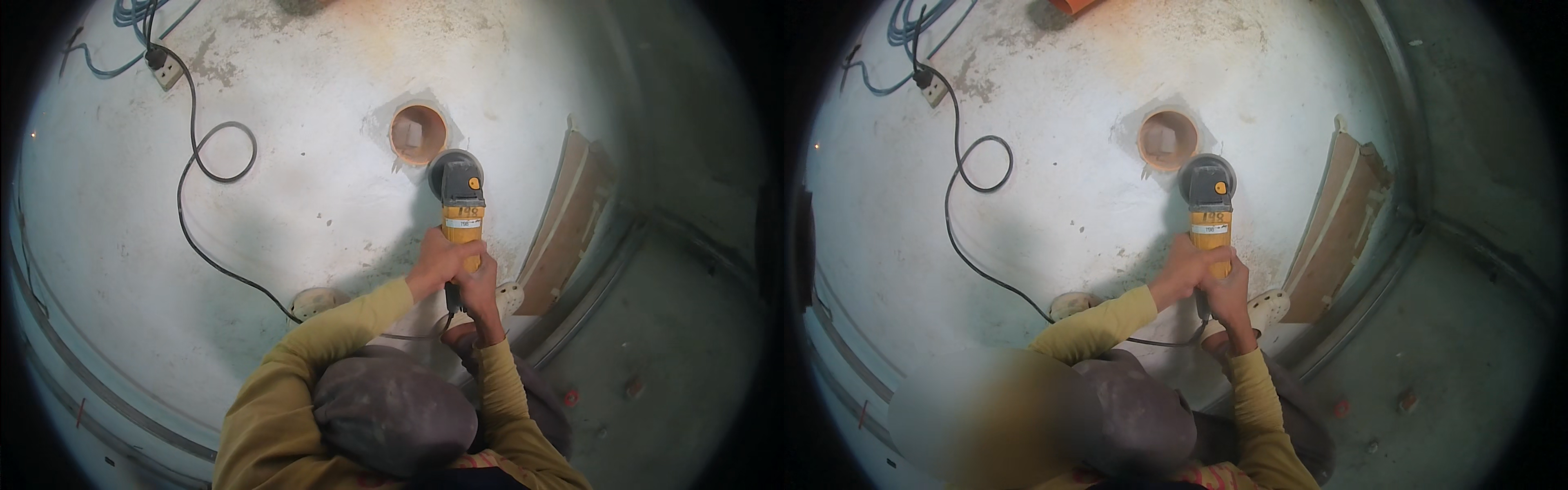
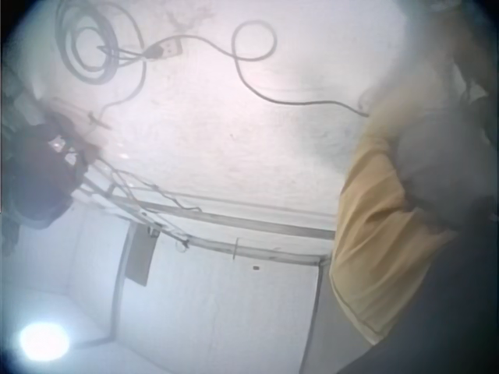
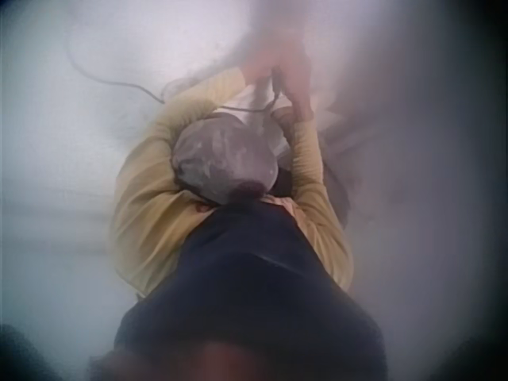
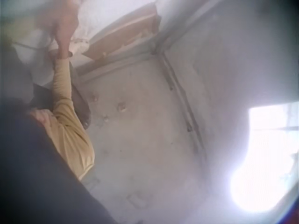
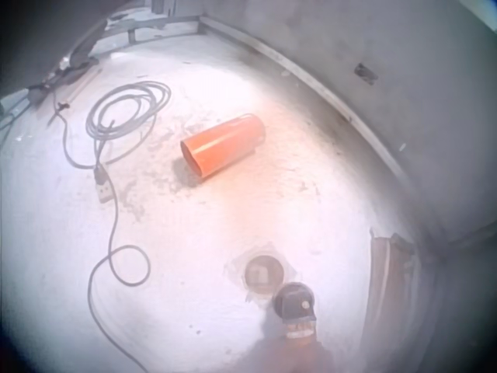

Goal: The person uses an angle grinder to cut and smooth the edges of a circular hole in a concrete floor. They then clear debris from the hole by hand.

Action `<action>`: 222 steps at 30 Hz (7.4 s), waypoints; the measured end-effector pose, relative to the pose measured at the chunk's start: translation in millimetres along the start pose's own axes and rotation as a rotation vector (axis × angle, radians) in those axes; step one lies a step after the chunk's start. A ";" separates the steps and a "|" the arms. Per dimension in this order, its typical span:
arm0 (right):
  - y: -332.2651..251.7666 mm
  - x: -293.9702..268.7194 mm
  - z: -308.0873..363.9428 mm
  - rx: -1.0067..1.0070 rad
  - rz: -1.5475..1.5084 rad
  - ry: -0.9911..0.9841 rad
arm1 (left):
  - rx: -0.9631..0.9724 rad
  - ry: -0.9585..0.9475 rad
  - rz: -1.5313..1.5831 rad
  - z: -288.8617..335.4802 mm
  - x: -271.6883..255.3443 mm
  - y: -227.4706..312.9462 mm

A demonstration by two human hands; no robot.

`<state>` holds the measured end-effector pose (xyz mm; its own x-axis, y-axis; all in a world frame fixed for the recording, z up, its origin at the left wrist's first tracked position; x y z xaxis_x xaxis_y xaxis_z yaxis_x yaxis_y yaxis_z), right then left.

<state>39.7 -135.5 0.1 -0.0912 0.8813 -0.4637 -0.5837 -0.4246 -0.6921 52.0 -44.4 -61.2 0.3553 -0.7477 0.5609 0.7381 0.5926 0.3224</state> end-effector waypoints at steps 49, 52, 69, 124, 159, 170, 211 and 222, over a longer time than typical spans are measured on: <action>6.5 18.5 -5.6 0.032 -0.033 -0.101 | 0.035 0.049 0.049 5.8 -17.5 10.0; 10.7 14.9 -8.1 0.032 -0.055 -0.105 | -0.003 0.047 0.033 1.8 -15.4 4.7; 9.8 11.2 -7.1 0.050 -0.077 -0.098 | 0.031 0.068 0.032 4.0 -9.0 6.7; 13.3 -2.0 -16.5 0.046 -0.039 -0.063 | 0.017 -0.010 0.089 -9.7 2.4 -1.5; -19.9 24.8 -4.6 0.004 -0.089 -0.046 | 0.067 0.059 -0.011 8.0 -14.3 34.7; -20.7 62.4 -7.8 0.040 -0.102 -0.120 | 0.071 0.119 0.008 19.6 -46.6 59.7; -4.4 53.6 -0.6 0.080 -0.083 -0.165 | 0.027 0.158 -0.007 22.9 -45.7 35.1; -0.6 45.5 -0.1 0.079 -0.090 -0.183 | 0.037 0.149 -0.021 21.2 -40.8 29.7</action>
<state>36.0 -95.1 -20.6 -0.1767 0.9408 -0.2892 -0.6568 -0.3315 -0.6773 47.3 10.1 -58.3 0.4229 -0.7948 0.4352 0.7256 0.5847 0.3627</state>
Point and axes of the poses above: each hand's wrist, its own z-axis away from the middle knuckle, its own x-axis out of the palm, y = z × x, the point moved 7 cm from there along -z, towards the middle knuckle, and after that the axes turned 5 degrees about y, right-handed, at the moved point
